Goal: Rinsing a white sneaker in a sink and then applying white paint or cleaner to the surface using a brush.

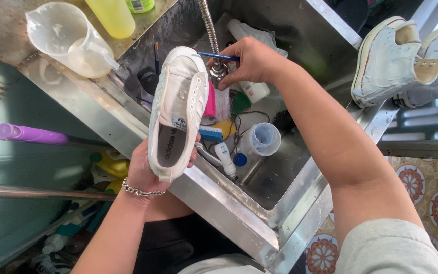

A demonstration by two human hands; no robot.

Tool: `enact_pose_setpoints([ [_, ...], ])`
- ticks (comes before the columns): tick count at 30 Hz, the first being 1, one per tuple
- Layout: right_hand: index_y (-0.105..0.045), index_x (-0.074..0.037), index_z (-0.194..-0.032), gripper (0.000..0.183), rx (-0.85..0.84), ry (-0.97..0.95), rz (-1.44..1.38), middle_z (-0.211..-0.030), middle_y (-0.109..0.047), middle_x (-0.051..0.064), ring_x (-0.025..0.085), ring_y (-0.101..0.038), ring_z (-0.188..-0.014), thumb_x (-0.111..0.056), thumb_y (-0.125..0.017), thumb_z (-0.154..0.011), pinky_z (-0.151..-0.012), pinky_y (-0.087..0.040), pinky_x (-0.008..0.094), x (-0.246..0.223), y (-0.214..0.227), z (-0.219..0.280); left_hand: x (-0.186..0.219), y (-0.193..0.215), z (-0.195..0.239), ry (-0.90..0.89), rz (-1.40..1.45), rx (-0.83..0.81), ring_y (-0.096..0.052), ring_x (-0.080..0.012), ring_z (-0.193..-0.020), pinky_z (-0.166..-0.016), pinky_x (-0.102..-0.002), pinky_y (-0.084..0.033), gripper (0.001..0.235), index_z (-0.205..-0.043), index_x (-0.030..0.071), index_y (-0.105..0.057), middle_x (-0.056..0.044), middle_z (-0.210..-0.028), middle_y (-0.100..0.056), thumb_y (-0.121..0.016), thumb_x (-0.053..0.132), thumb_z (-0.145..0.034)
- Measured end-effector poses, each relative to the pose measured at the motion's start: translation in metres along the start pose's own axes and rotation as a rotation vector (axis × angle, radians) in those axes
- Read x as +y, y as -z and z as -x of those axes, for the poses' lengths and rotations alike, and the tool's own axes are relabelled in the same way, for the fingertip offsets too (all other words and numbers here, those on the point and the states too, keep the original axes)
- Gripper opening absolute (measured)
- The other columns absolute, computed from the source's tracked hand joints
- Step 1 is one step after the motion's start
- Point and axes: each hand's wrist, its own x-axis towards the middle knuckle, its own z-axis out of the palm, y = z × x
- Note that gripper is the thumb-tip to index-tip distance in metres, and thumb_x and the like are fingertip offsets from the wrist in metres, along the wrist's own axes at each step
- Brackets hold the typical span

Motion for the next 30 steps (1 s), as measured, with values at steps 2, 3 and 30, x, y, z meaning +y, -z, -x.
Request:
enact_pose_setpoints([
  [2,-0.096,-0.034,-0.14,0.056,0.019,-0.003,0.001,-0.101,-0.073,-0.004,0.022,-0.048,-0.083,-0.043,-0.115,-0.089,-0.073,-0.05,0.042,0.007,-0.003,0.003,-0.001,0.004,-0.001,0.013,0.022,-0.007,-0.079,-0.0425,-0.111,-0.093,-0.048,-0.073,0.064,-0.171,-0.012,-0.062,-0.037,-0.147,-0.077,-0.074,0.027,-0.122],
  [3,-0.09,-0.025,-0.151,0.07,0.082,0.046,0.064,-0.121,-0.082,0.002,0.027,-0.064,-0.093,-0.047,-0.114,-0.089,-0.079,-0.059,0.047,0.014,-0.006,0.003,-0.003,0.007,0.0,-0.049,-0.026,-0.084,-0.078,-0.0429,-0.116,-0.098,-0.049,-0.072,0.088,-0.175,-0.012,-0.057,-0.038,-0.153,-0.074,-0.093,0.039,-0.114],
  [30,-0.077,-0.015,-0.094,0.06,1.26,0.134,-0.3,-0.087,-0.082,0.006,0.024,-0.079,-0.067,-0.049,-0.055,-0.139,-0.069,-0.066,0.034,0.122,-0.142,0.201,-0.02,-0.011,-0.012,-0.006,-0.074,0.397,-0.091,-0.0461,-0.082,-0.076,-0.048,-0.076,0.038,-0.112,0.004,-0.081,-0.029,-0.1,-0.09,-0.06,0.034,-0.124],
])
